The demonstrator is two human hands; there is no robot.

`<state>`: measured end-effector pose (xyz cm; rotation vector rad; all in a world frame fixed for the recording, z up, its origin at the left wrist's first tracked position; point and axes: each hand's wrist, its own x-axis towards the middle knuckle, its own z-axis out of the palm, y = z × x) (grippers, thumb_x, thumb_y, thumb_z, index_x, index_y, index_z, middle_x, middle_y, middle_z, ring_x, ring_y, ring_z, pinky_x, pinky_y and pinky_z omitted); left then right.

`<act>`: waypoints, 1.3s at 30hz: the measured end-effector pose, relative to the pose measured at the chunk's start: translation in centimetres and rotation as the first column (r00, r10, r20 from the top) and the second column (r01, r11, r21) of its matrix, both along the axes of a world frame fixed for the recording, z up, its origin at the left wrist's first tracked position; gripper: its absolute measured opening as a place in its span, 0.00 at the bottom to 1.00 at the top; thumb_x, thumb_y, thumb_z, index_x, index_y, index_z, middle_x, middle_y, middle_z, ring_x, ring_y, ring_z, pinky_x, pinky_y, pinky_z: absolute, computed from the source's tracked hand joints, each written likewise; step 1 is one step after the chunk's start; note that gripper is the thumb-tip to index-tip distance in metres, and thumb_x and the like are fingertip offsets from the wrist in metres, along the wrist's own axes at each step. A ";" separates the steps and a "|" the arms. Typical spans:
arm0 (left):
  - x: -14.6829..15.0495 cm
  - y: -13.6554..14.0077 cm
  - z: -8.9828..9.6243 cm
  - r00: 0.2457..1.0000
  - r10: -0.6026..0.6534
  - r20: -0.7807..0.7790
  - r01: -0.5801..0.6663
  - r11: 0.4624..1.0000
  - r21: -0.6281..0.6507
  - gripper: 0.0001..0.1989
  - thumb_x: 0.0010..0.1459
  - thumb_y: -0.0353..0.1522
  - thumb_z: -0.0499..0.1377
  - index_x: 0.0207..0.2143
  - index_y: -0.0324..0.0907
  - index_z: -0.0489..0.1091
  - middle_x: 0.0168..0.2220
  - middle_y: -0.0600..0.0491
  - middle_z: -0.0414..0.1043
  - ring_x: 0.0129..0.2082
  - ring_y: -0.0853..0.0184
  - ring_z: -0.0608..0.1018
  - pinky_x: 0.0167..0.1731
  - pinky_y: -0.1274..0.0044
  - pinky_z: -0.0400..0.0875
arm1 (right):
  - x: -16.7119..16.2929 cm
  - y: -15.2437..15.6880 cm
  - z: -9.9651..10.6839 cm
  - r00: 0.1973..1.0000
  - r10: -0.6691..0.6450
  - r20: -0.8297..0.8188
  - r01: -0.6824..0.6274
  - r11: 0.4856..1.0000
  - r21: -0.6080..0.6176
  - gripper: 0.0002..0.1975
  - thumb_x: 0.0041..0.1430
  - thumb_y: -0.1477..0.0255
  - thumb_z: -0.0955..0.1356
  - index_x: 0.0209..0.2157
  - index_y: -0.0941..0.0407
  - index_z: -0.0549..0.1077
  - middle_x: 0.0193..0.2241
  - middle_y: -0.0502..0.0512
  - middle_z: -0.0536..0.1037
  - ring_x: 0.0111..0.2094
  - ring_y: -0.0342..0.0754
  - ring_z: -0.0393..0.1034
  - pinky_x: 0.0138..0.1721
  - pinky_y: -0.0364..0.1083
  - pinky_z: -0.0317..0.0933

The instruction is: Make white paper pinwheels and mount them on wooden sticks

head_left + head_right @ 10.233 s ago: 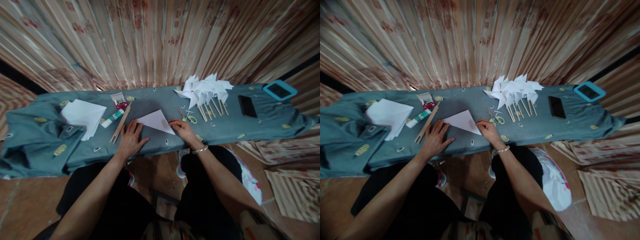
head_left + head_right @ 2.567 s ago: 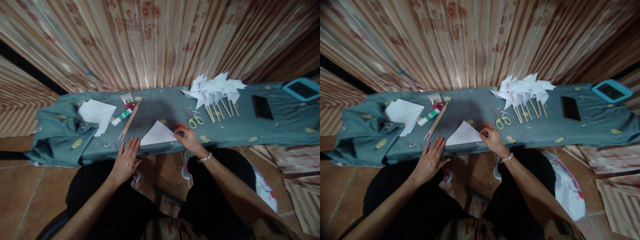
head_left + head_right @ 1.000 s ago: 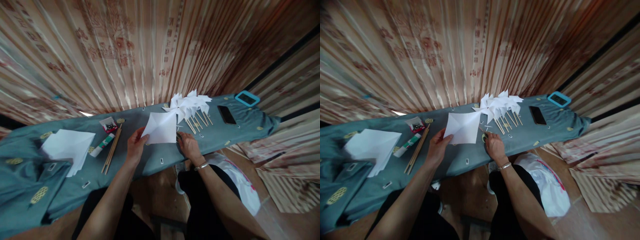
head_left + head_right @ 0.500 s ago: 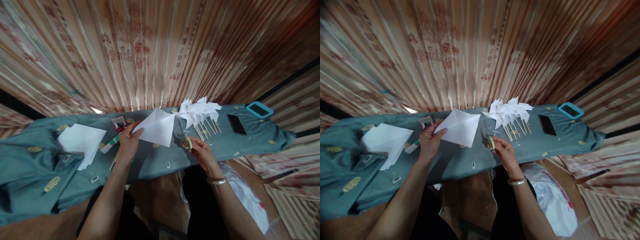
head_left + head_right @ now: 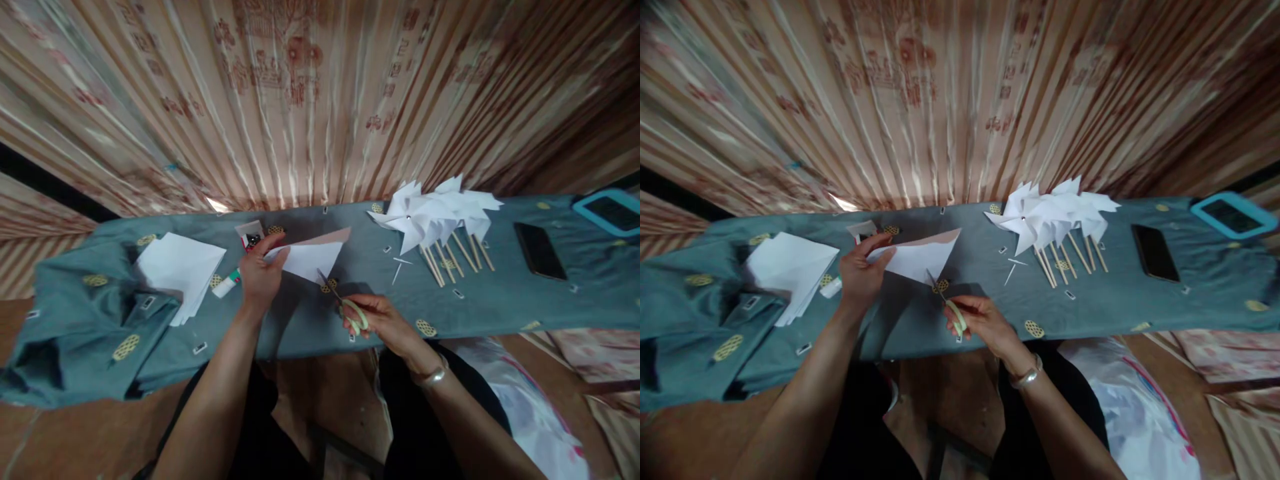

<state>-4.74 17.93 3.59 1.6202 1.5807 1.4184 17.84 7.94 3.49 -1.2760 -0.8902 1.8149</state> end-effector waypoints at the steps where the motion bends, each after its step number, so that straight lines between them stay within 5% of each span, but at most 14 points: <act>1: -0.3 0.2 0.1 1.000 0.028 0.007 -0.028 1.000 0.013 0.14 0.52 0.33 0.64 0.42 0.42 0.79 0.39 0.52 0.82 0.40 0.61 0.82 0.44 0.71 0.77 | 0.3 -0.1 -0.1 1.000 0.016 -0.011 -0.016 1.000 0.015 0.26 0.42 0.54 0.79 0.36 0.59 0.79 0.22 0.51 0.77 0.21 0.40 0.67 0.18 0.38 0.54; 6: -1.4 1.0 0.5 0.976 0.103 0.193 -0.108 0.994 0.014 0.17 0.50 0.35 0.65 0.43 0.39 0.79 0.39 0.50 0.82 0.39 0.61 0.81 0.41 0.71 0.76 | 1.8 -1.0 0.3 0.996 0.084 0.026 -0.087 0.985 0.147 0.25 0.56 0.52 0.72 0.46 0.58 0.78 0.31 0.55 0.80 0.28 0.44 0.69 0.29 0.44 0.64; 11: -0.5 0.7 0.2 0.946 0.055 0.318 -0.041 0.998 -0.050 0.19 0.49 0.37 0.67 0.42 0.38 0.79 0.36 0.50 0.81 0.35 0.61 0.80 0.36 0.72 0.76 | 1.7 -1.6 0.3 0.976 0.199 0.086 -0.212 0.962 0.175 0.28 0.57 0.53 0.72 0.52 0.56 0.75 0.39 0.57 0.80 0.39 0.48 0.73 0.42 0.48 0.68; 21: 0.8 0.2 0.2 0.986 0.004 0.169 0.003 0.999 -0.039 0.15 0.50 0.35 0.66 0.42 0.42 0.78 0.36 0.54 0.81 0.37 0.62 0.81 0.38 0.72 0.78 | 2.0 -1.3 0.1 0.976 0.181 0.120 -0.203 0.956 0.210 0.30 0.54 0.52 0.72 0.52 0.58 0.75 0.38 0.57 0.80 0.36 0.46 0.72 0.38 0.45 0.67; 39: 1.1 0.0 0.0 0.988 -0.047 0.150 0.053 0.998 -0.040 0.14 0.51 0.34 0.65 0.41 0.41 0.78 0.34 0.54 0.80 0.35 0.64 0.80 0.34 0.75 0.77 | 2.1 -1.2 0.1 0.972 0.201 0.126 -0.223 0.955 0.196 0.30 0.56 0.53 0.72 0.52 0.59 0.74 0.38 0.58 0.79 0.36 0.47 0.71 0.39 0.47 0.69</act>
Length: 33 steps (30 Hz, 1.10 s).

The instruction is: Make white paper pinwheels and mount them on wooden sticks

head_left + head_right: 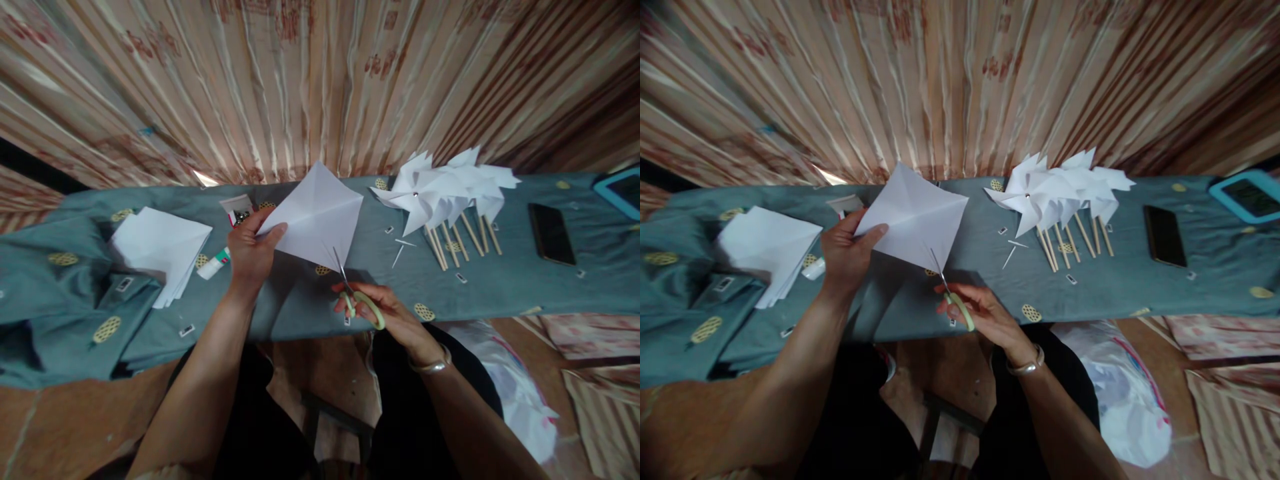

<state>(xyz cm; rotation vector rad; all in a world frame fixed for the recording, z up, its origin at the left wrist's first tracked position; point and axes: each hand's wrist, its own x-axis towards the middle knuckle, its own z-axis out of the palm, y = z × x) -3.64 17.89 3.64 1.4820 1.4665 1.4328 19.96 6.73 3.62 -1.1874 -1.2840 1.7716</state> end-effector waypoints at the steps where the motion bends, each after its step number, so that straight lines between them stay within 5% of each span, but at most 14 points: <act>1: 0.0 0.0 0.0 1.000 0.000 -0.005 0.000 1.000 -0.002 0.14 0.52 0.34 0.65 0.41 0.41 0.78 0.34 0.54 0.80 0.35 0.64 0.80 0.35 0.75 0.77 | 0.0 0.0 0.1 1.000 -0.001 0.009 0.001 1.000 0.005 0.30 0.56 0.52 0.72 0.52 0.60 0.74 0.38 0.58 0.79 0.36 0.47 0.71 0.39 0.47 0.69; 33: -0.1 -0.1 0.1 0.996 0.030 0.082 -0.025 0.998 -0.057 0.17 0.47 0.37 0.67 0.41 0.42 0.80 0.34 0.55 0.81 0.35 0.61 0.81 0.37 0.73 0.78 | -0.1 0.1 -1.1 0.999 -0.027 -0.023 0.028 0.999 0.021 0.24 0.54 0.55 0.74 0.47 0.55 0.78 0.28 0.50 0.75 0.29 0.42 0.66 0.32 0.43 0.64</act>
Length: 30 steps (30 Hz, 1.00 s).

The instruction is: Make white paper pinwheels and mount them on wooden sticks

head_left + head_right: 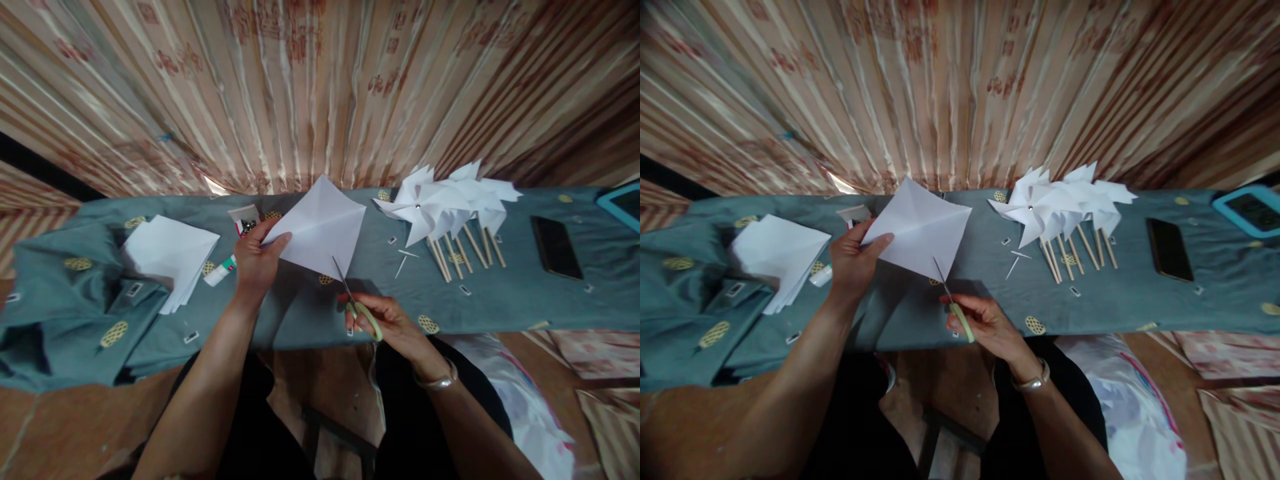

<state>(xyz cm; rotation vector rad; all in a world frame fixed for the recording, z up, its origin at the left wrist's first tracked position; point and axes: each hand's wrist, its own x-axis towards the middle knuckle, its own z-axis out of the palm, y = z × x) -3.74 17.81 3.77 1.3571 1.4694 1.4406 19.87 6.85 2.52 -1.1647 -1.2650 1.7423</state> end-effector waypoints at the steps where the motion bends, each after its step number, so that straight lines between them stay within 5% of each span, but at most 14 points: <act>1: 0.0 0.0 0.0 1.000 -0.001 0.002 0.001 1.000 0.001 0.17 0.47 0.37 0.67 0.41 0.42 0.80 0.34 0.55 0.81 0.36 0.61 0.81 0.37 0.72 0.78 | 0.0 0.0 0.0 1.000 -0.002 0.011 0.002 1.000 -0.005 0.23 0.54 0.55 0.74 0.46 0.55 0.79 0.28 0.50 0.75 0.29 0.42 0.66 0.31 0.43 0.64; 30: 0.6 -0.3 -0.4 0.998 -0.068 0.011 0.068 0.998 0.005 0.14 0.48 0.36 0.67 0.39 0.43 0.79 0.33 0.54 0.80 0.36 0.60 0.81 0.37 0.72 0.78 | -0.6 0.1 -0.3 0.996 -0.088 0.015 0.089 0.995 -0.036 0.25 0.51 0.54 0.75 0.46 0.56 0.78 0.26 0.48 0.75 0.26 0.40 0.66 0.29 0.42 0.64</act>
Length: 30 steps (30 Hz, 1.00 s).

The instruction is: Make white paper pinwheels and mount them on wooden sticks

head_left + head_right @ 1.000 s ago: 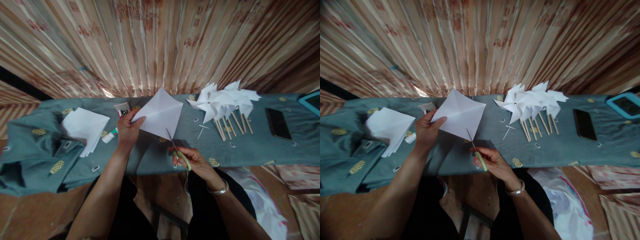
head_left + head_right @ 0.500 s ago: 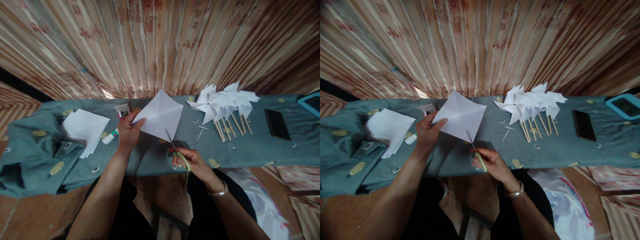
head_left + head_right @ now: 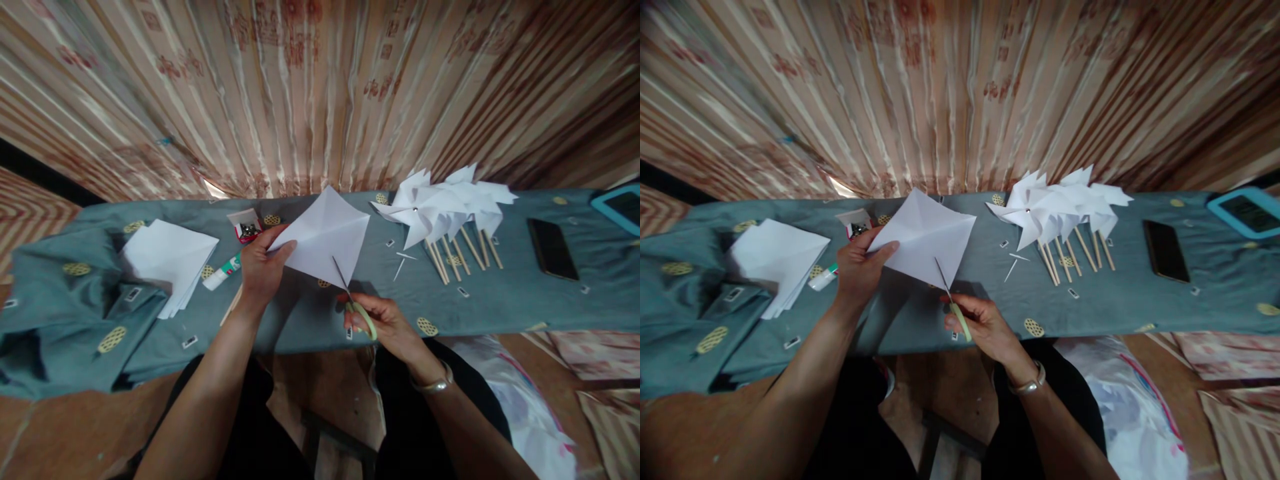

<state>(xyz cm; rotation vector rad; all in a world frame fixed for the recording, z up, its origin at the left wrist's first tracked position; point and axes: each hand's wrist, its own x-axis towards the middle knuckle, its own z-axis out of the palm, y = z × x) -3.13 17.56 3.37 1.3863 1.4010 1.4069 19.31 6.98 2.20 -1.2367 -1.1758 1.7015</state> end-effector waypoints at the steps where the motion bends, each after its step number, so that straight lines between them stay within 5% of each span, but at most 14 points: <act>1: 0.0 0.0 0.0 1.000 0.002 -0.003 -0.002 1.000 0.000 0.14 0.48 0.36 0.67 0.39 0.44 0.79 0.33 0.54 0.80 0.36 0.60 0.81 0.37 0.72 0.78 | 0.0 0.0 0.0 1.000 -0.003 0.001 0.003 1.000 -0.001 0.25 0.51 0.55 0.75 0.46 0.56 0.78 0.25 0.48 0.75 0.25 0.40 0.65 0.29 0.42 0.64; 21: 0.4 -0.5 -0.1 0.998 -0.043 -0.035 0.043 0.999 0.003 0.15 0.51 0.35 0.66 0.43 0.42 0.79 0.37 0.53 0.81 0.38 0.61 0.81 0.38 0.73 0.77 | -0.1 0.2 -0.3 0.997 -0.056 -0.051 0.051 0.995 -0.088 0.31 0.45 0.53 0.78 0.45 0.53 0.68 0.25 0.46 0.76 0.26 0.43 0.73 0.29 0.43 0.67; 30: 0.6 -0.7 -0.2 0.996 -0.082 -0.022 0.081 0.997 -0.018 0.15 0.51 0.35 0.66 0.42 0.41 0.79 0.39 0.52 0.81 0.39 0.61 0.81 0.39 0.73 0.77 | -0.1 0.2 -0.2 0.998 -0.029 -0.054 0.028 0.999 -0.021 0.27 0.50 0.52 0.76 0.45 0.54 0.71 0.26 0.47 0.77 0.26 0.41 0.71 0.28 0.42 0.65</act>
